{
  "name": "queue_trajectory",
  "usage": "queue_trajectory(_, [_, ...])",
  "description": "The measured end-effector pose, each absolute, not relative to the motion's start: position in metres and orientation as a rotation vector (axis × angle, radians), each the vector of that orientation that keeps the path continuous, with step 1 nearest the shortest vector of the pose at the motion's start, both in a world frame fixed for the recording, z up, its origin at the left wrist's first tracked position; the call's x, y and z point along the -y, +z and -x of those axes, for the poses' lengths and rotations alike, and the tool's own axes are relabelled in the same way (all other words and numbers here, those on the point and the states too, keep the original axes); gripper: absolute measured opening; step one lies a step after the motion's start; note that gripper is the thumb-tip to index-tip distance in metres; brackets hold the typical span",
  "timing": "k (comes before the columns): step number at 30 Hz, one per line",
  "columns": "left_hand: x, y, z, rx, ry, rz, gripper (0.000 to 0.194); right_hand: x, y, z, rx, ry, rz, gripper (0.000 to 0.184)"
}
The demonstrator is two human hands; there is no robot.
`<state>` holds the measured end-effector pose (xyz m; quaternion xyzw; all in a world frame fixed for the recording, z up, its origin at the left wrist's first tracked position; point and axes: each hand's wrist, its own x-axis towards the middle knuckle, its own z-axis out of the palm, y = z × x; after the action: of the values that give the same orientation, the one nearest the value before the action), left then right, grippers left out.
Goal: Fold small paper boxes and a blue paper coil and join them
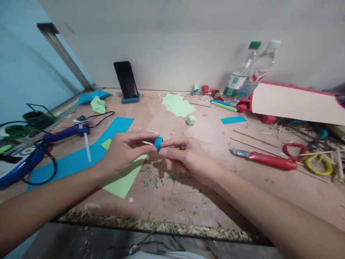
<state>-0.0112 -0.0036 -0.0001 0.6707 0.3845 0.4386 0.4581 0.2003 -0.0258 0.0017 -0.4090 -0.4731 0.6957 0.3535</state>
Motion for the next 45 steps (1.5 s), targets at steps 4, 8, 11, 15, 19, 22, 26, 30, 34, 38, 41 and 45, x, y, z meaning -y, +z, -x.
queue_trajectory(4, [0.002, -0.002, 0.011, -0.954, 1.081, -1.582, 0.022, 0.026, 0.008, -0.201, 1.29, 1.775, 1.096, 0.028])
queue_trajectory(8, [-0.002, -0.005, 0.013, -0.899, 1.054, -1.438, 0.028, 0.023, 0.018, -0.206, 1.475, 1.455, 1.198, 0.023])
queue_trajectory(11, [-0.003, -0.003, 0.014, -0.85, 1.057, -1.394, 0.028, 0.017, 0.017, -0.211, 1.398, 1.246, 1.204, 0.016])
queue_trajectory(15, [0.0, -0.001, 0.014, -0.739, 1.053, -1.442, 0.025, 0.012, 0.004, -0.215, 1.235, 1.487, 1.08, 0.023])
queue_trajectory(19, [-0.001, -0.006, 0.017, -0.734, 1.084, -1.55, 0.027, 0.014, -0.006, -0.213, 1.101, 1.9, 0.925, 0.042])
queue_trajectory(22, [-0.002, -0.009, 0.017, -0.818, 1.068, -1.577, 0.026, 0.018, -0.008, -0.21, 1.128, 1.955, 0.897, 0.043])
queue_trajectory(26, [0.0, -0.009, 0.014, -0.844, 1.065, -1.6, 0.024, 0.018, -0.008, -0.209, 1.153, 1.869, 0.989, 0.032])
queue_trajectory(30, [0.002, -0.007, 0.011, -0.862, 1.033, -1.692, 0.025, 0.017, -0.006, -0.207, 1.149, 1.816, 1.073, 0.024])
queue_trajectory(34, [0.007, -0.006, 0.011, -0.888, 0.977, -1.846, 0.022, 0.018, -0.005, -0.203, 1.248, 1.715, 1.163, 0.013])
queue_trajectory(38, [0.011, -0.005, 0.01, -0.857, 0.961, -2.137, 0.016, 0.019, -0.007, -0.201, 1.444, 1.466, 1.227, 0.015])
queue_trajectory(41, [0.012, -0.005, 0.01, -0.864, 0.961, -2.224, 0.011, 0.02, -0.008, -0.202, 1.525, 1.395, 1.241, 0.022])
queue_trajectory(45, [0.011, -0.004, 0.01, -0.915, 0.969, -2.14, 0.007, 0.022, -0.009, -0.203, 1.61, 1.266, 1.311, 0.023])
